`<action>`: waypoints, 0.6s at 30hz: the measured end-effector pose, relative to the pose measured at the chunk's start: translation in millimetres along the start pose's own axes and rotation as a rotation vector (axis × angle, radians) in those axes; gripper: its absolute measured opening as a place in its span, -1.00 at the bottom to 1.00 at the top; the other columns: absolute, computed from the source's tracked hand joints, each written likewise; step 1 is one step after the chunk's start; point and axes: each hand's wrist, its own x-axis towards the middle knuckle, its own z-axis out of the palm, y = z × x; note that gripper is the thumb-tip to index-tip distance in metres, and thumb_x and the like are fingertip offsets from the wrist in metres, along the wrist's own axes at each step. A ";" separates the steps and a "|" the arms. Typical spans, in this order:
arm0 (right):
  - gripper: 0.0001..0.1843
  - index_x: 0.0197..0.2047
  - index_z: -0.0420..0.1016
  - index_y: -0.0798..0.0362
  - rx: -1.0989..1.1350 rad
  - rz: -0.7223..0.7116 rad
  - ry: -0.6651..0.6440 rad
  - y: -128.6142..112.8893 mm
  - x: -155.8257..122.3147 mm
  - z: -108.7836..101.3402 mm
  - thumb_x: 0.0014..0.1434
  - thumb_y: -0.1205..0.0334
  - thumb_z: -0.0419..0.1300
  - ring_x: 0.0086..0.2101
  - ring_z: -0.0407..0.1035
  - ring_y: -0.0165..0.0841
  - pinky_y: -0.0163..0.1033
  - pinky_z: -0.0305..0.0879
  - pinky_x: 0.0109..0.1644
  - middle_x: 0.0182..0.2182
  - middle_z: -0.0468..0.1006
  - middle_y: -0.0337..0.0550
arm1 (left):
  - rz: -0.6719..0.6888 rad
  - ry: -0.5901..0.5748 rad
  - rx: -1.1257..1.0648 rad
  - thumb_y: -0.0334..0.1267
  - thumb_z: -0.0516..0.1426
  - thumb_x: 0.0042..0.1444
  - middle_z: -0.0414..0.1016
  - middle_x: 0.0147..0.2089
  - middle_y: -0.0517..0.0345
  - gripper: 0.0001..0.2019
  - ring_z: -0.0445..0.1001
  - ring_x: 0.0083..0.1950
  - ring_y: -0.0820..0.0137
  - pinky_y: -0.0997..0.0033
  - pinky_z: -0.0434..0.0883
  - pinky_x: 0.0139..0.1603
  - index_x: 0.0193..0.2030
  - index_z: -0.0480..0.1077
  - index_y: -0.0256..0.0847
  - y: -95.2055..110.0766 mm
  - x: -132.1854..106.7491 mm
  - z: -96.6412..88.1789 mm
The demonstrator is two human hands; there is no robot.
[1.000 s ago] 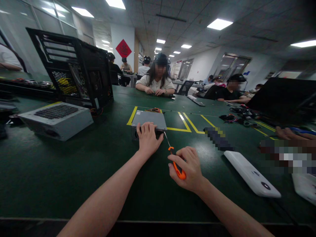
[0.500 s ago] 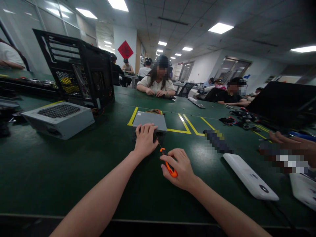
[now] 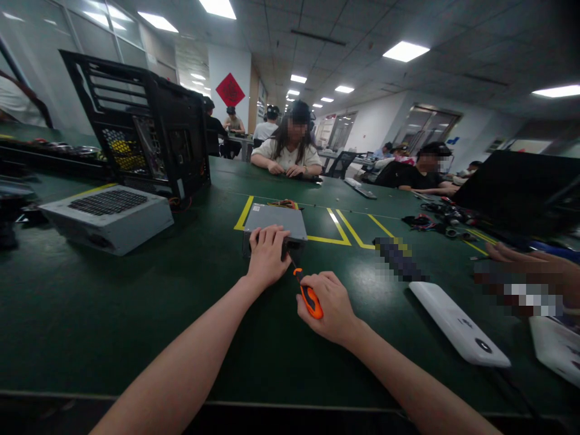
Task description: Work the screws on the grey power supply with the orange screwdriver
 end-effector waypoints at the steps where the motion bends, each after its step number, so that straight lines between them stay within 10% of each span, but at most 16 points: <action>1: -0.81 -0.24 0.33 0.13 -0.028 -0.031 -0.023 -0.6 2.2 -2.1 0.04 0.26 0.06 -0.44 0.20 -0.39 -0.17 0.14 -0.20 -0.45 0.36 -0.15 | 0.002 0.001 -0.001 -0.33 0.08 -0.05 0.27 0.06 0.03 -0.63 0.14 0.14 0.24 0.12 -0.13 0.22 -0.03 0.25 -0.18 0.0 0.0 0.0; 18: -0.86 -0.33 0.40 0.08 -0.097 -0.051 -0.006 -10.8 7.6 -1.6 0.02 0.25 0.07 -0.41 0.17 -0.35 -0.16 0.12 -0.24 -0.47 0.29 -0.15 | 0.014 -0.008 -0.004 -0.34 0.07 -0.05 0.28 0.05 0.01 -0.62 0.14 0.14 0.22 0.11 -0.14 0.22 -0.02 0.24 -0.17 -0.8 -0.9 -1.1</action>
